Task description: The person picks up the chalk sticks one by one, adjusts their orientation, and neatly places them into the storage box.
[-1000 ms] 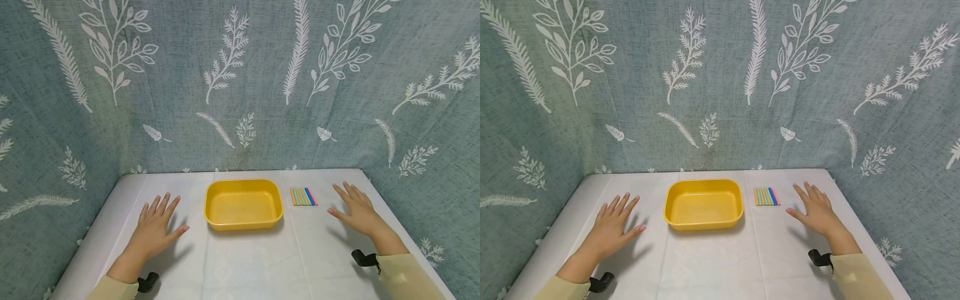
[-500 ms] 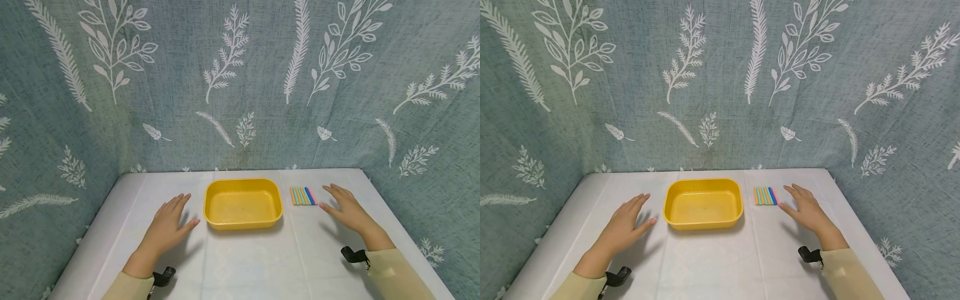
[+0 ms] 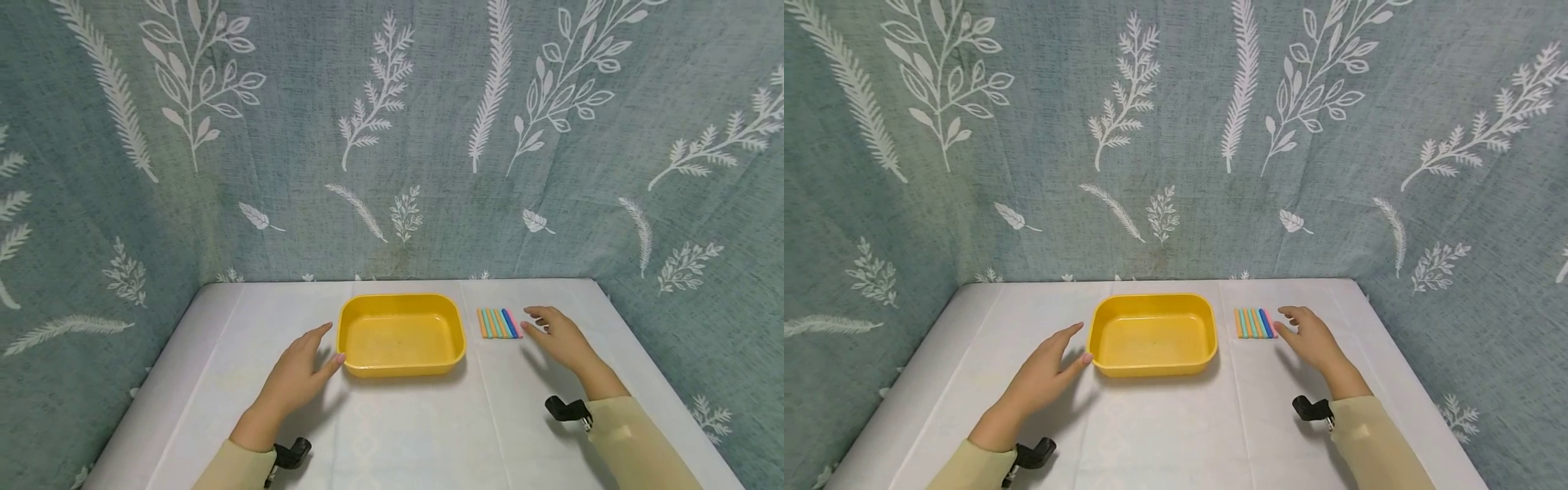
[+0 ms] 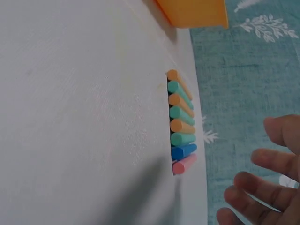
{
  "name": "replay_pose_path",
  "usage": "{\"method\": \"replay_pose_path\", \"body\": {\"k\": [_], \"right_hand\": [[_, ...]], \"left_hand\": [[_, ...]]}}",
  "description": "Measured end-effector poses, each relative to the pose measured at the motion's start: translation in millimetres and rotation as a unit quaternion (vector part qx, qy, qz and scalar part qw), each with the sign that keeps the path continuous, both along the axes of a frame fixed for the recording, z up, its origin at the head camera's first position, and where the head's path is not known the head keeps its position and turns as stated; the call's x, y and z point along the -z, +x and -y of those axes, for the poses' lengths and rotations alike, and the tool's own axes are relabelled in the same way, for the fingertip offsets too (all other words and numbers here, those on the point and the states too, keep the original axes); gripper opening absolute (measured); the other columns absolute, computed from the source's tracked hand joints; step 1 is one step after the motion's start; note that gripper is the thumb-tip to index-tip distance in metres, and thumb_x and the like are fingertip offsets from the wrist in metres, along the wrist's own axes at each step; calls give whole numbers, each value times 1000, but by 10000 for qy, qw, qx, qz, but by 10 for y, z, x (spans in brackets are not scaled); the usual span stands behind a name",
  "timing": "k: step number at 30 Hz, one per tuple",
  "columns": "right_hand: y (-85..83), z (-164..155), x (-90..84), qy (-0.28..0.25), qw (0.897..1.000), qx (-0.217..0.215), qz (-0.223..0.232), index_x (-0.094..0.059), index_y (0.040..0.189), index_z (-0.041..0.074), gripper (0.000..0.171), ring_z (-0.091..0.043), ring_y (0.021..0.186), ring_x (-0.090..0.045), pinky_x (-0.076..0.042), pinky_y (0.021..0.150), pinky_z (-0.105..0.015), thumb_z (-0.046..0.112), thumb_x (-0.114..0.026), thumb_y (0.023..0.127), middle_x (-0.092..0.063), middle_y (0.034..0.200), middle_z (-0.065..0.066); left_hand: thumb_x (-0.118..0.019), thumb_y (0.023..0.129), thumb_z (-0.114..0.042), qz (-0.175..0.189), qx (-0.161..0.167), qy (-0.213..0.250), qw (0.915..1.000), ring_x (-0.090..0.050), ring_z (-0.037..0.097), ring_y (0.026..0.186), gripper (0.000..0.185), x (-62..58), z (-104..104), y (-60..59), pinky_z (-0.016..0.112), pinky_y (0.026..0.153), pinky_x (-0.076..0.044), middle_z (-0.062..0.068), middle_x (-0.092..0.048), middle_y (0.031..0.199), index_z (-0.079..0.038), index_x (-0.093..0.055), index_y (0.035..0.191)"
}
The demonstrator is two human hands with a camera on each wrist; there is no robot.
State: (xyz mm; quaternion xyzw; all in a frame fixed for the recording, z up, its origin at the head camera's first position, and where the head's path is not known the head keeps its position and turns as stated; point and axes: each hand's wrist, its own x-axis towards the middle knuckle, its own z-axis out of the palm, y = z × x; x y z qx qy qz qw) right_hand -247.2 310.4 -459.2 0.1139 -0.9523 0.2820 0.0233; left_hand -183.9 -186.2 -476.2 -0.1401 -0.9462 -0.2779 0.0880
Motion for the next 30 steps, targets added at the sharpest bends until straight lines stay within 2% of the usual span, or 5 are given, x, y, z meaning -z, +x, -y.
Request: {"method": "replay_pose_path", "body": {"k": [9,19,25,30], "right_hand": [[-176,81,31,-147,9988,12,465,-54,136,-7,46,-43,106,-61,-51,86,-57,25,-58,103,-61,122,-28],[-353,66,114,-31,9950,95,992,-53,138,-5,49,-46,114,-56,-51,87,-56,30,-54,104,-58,124,-29],[-432,89,113,-181,9909,174,1321,-50,140,-5,48,-33,94,-65,-55,77,-46,29,-52,105,-55,126,-32],[-507,115,123,-150,9887,252,1468,-50,139,-5,46,-24,82,-64,-53,69,-39,26,-52,105,-58,120,-30]], "left_hand": [[-61,98,-49,430,75,240,9988,-43,39,137,75,43,-142,-32,58,111,-36,18,-45,151,-6,-37,154],[-63,98,-46,745,15,599,9954,-40,38,140,75,54,-213,-26,56,114,-33,20,-42,153,-3,-35,154],[-64,97,-46,944,-52,982,9907,-38,37,142,79,58,-244,-30,56,115,-32,19,-38,155,-4,-31,156],[-66,95,-46,1203,-167,1436,9821,-48,35,133,84,99,-256,-52,57,109,-39,17,-41,153,-10,-25,159]]}}
